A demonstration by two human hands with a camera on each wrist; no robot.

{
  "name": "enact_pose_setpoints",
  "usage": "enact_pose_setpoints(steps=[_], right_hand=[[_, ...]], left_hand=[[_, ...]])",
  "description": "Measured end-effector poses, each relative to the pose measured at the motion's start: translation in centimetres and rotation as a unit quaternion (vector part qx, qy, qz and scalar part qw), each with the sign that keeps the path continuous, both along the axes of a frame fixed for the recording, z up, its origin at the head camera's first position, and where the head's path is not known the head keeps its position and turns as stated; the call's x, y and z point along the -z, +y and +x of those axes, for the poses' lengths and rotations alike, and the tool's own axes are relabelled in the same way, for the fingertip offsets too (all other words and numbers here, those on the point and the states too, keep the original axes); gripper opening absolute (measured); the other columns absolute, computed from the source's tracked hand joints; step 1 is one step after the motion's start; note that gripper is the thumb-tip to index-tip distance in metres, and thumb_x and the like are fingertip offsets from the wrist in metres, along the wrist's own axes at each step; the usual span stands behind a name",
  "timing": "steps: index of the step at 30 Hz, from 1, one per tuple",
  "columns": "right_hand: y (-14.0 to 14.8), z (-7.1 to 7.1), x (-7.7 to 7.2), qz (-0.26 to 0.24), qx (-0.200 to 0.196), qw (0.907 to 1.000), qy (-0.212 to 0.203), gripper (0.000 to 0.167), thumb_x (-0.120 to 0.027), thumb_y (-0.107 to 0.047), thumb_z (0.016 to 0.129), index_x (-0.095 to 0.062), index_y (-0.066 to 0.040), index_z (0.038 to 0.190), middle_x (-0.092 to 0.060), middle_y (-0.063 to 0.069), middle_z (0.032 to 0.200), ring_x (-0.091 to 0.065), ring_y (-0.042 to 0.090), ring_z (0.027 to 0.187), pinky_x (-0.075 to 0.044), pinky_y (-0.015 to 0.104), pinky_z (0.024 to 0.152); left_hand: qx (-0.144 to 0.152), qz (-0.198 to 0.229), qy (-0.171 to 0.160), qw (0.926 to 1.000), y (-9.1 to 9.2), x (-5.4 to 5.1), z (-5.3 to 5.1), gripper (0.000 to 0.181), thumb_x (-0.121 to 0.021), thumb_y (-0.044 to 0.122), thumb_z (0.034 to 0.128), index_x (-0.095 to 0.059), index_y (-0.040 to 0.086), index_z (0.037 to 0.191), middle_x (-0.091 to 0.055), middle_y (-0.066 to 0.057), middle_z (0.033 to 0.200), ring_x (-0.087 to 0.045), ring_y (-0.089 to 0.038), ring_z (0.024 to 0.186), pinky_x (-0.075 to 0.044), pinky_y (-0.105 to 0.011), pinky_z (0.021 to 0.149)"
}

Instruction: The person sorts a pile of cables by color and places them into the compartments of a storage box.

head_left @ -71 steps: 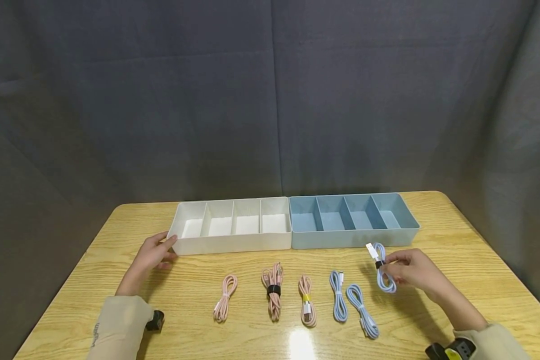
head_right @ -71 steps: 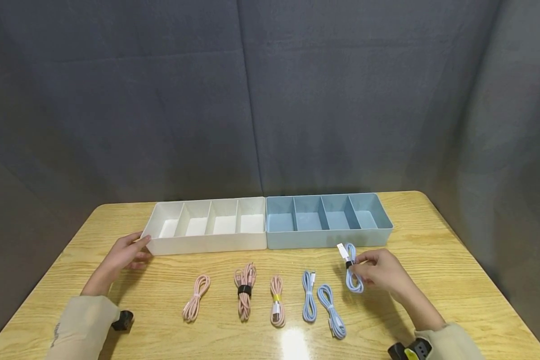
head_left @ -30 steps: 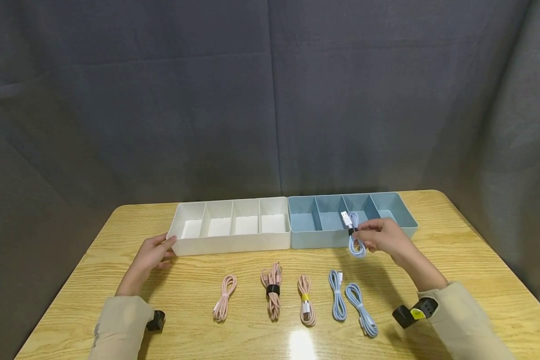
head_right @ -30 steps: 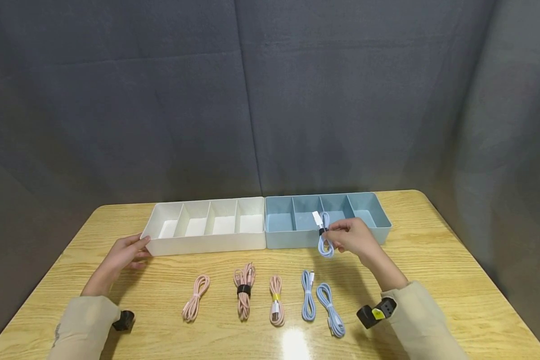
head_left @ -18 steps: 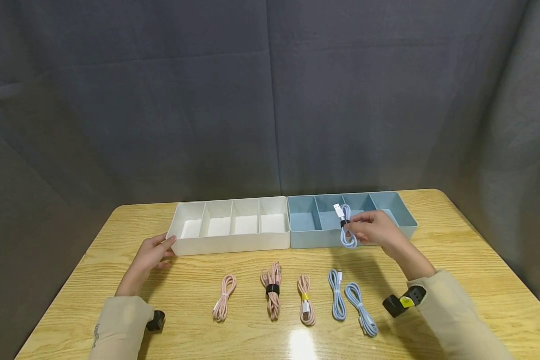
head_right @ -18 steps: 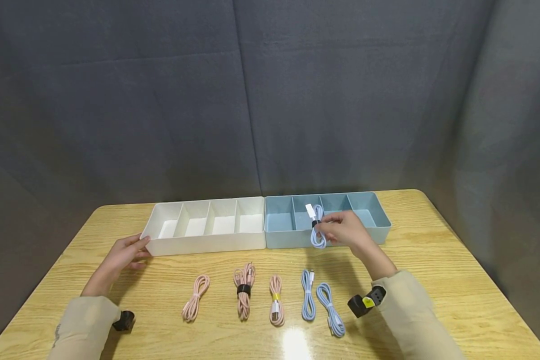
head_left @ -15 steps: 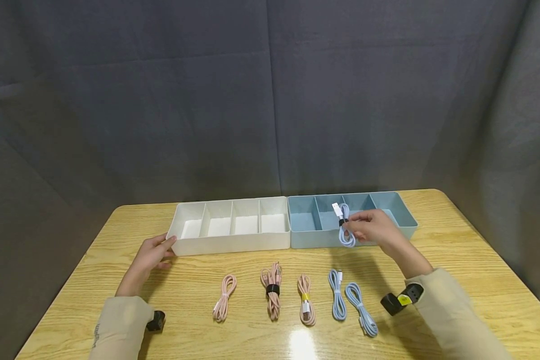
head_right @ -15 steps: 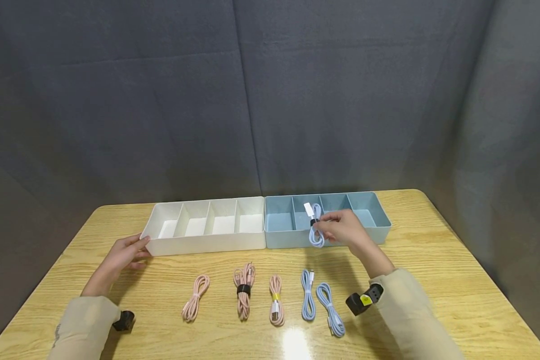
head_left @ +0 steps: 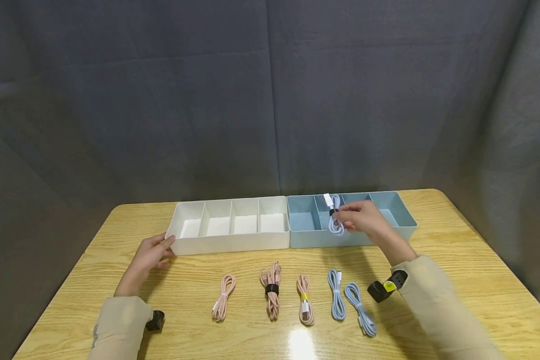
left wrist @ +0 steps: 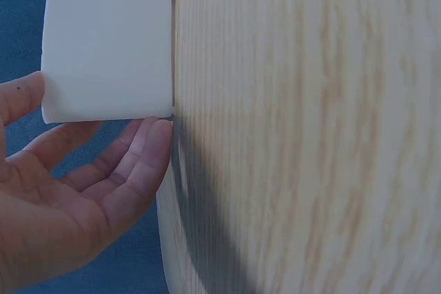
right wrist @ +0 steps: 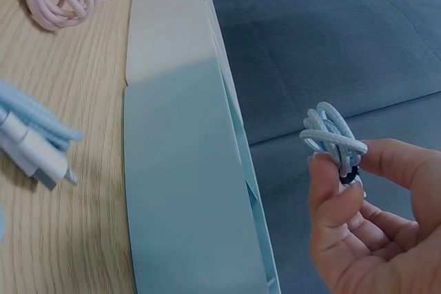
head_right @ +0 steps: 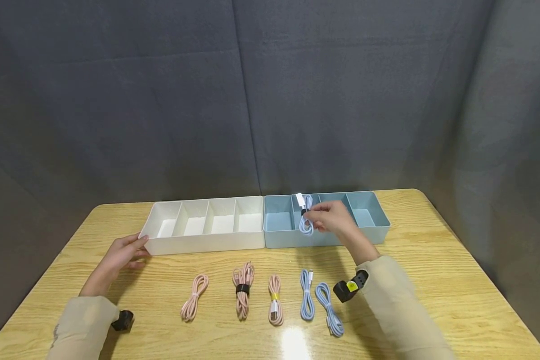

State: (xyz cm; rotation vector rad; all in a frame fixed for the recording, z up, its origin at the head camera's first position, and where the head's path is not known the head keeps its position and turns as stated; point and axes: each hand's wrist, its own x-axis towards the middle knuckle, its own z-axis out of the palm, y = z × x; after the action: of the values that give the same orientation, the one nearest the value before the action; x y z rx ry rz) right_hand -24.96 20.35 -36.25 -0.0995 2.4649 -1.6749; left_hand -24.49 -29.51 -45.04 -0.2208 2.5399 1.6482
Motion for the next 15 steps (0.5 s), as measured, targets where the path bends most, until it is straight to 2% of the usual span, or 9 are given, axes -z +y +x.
enact_pose_setpoints(steps=[5, 11, 15], right_hand=[[-0.9, -0.6, 0.1, -0.006, -0.004, 1.0, -0.003, 0.032, -0.063, -0.015, 0.085, -0.058, 0.01, 0.104, -0.058, 0.0, 0.072, -0.049, 0.008, 0.06, -0.048, 0.025, 0.058], [-1.9, -1.4, 0.2, -0.005, 0.001, 0.9999, -0.013, 0.029, -0.063, -0.015, 0.085, -0.06, 0.009, 0.101, -0.052, -0.002, 0.065, -0.046, 0.008, 0.057, -0.044, 0.023, 0.054], [-2.4, -2.0, 0.5, 0.002, 0.011, 0.9998, -0.017, 0.031, -0.064, -0.016, 0.084, -0.061, 0.008, 0.103, -0.054, -0.001, 0.065, -0.048, 0.008, 0.056, -0.045, 0.022, 0.053]], left_hand=[[-0.009, -0.009, 0.008, 0.9999, -0.7, 1.5, -1.0, 0.07, -0.048, 0.051, 0.0893, -0.038, 0.0, 0.136, -0.053, -0.022, 0.111, -0.057, -0.018, 0.083, -0.054, -0.032, 0.063], [-0.011, -0.004, 0.014, 0.9998, -0.6, 1.5, -0.8, 0.073, -0.049, 0.052, 0.0885, -0.037, -0.001, 0.136, -0.053, -0.024, 0.112, -0.056, -0.018, 0.083, -0.054, -0.033, 0.063], [-0.011, -0.007, 0.014, 0.9998, -0.6, 1.4, -0.8, 0.072, -0.049, 0.051, 0.0894, -0.037, -0.002, 0.137, -0.052, -0.024, 0.112, -0.056, -0.018, 0.083, -0.054, -0.032, 0.063]])
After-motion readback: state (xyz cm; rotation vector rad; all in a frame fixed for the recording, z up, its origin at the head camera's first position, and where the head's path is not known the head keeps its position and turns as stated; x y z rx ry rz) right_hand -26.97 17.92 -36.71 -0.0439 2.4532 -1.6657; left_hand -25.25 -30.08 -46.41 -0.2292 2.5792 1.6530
